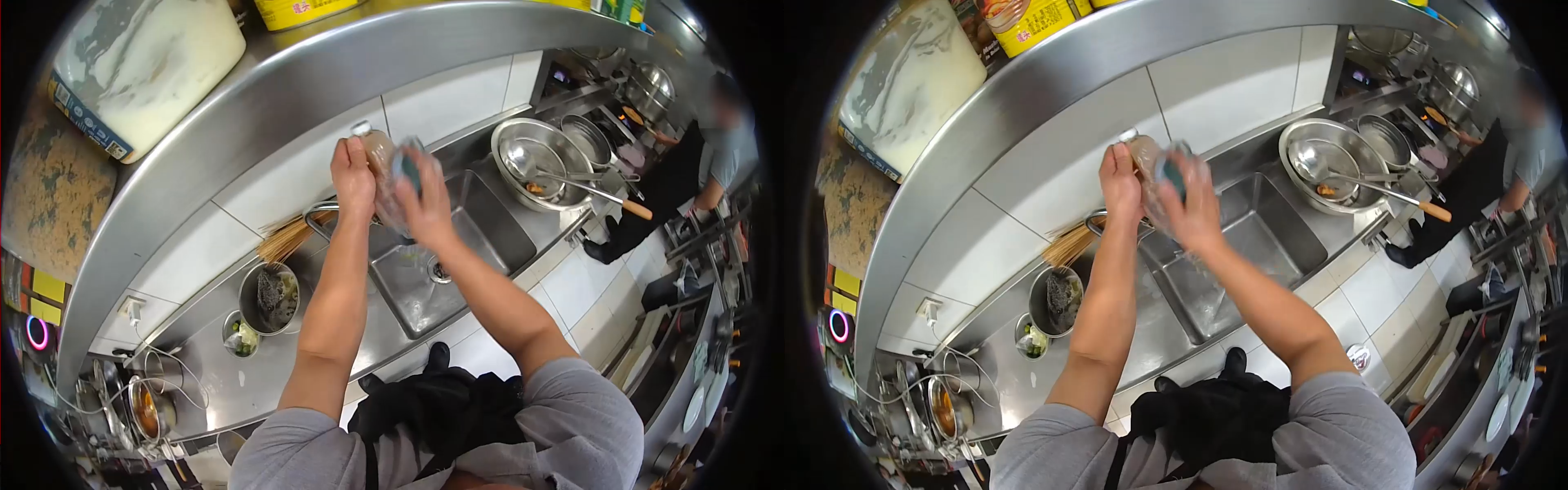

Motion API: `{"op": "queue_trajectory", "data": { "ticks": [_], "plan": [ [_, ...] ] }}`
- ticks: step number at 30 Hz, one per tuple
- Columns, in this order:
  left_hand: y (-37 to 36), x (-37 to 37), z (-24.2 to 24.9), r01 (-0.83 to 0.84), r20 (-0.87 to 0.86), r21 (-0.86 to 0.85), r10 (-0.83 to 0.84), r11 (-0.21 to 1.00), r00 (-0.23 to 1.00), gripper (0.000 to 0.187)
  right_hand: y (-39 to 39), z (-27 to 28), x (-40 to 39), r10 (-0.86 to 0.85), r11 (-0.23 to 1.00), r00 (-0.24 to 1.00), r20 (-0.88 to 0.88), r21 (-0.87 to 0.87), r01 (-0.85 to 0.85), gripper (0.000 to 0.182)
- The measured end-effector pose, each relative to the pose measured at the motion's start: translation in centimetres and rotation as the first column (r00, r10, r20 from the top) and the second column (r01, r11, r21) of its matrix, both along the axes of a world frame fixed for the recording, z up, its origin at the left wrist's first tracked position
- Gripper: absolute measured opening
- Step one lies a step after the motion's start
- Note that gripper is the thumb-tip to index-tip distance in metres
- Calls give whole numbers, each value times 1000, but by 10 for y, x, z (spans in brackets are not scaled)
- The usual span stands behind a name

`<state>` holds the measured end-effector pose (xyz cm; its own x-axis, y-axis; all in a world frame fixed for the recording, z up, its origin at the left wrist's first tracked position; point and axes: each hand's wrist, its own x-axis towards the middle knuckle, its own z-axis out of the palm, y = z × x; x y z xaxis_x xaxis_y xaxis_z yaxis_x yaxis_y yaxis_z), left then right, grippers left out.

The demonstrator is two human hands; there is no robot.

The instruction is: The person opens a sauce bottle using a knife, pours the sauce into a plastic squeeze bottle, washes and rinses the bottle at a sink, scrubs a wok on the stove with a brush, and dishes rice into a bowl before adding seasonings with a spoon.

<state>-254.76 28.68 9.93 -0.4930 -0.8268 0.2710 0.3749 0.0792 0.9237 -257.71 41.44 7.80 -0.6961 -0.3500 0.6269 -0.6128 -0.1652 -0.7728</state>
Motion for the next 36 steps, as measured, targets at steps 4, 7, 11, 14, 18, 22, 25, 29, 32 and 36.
{"op": "queue_trajectory", "data": {
  "ticks": [4,7,11,14,18,22,25,29,32,36],
  "plan": [
    [-14,-9,-9,-46,119,-127,62,991,991,38,9,-2,2,-27,970,904,-426,209,127,53],
    [-3,-16,-7,28,53,-48,-25,998,998,37,-32,22,-60,97,995,995,-15,29,-96,52],
    [-8,-17,4,97,56,-4,-97,995,994,37,-38,-18,-93,483,834,642,595,-90,-544,52],
    [-16,-16,32,171,-26,139,-169,976,985,39,-9,-74,-53,623,747,269,735,-456,-484,65],
    [-32,-38,28,330,-161,231,-299,915,941,49,16,-69,-36,870,294,-223,439,-826,-481,65],
    [-41,-59,4,356,-95,251,-343,900,935,57,7,-59,-60,734,679,69,676,-725,-118,61],
    [20,-35,-15,363,-352,292,-254,885,901,61,10,-49,-70,710,692,278,647,-714,-105,56],
    [42,-33,-29,146,-260,177,-97,973,961,72,25,-9,-40,352,932,612,708,-324,-160,56],
    [32,-29,-29,125,-254,198,-72,972,965,81,25,-21,-35,34,992,997,-66,-115,-41,62],
    [12,0,-32,421,-276,173,-366,890,889,83,34,3,-30,227,964,929,-293,204,-171,59]
  ]
}}
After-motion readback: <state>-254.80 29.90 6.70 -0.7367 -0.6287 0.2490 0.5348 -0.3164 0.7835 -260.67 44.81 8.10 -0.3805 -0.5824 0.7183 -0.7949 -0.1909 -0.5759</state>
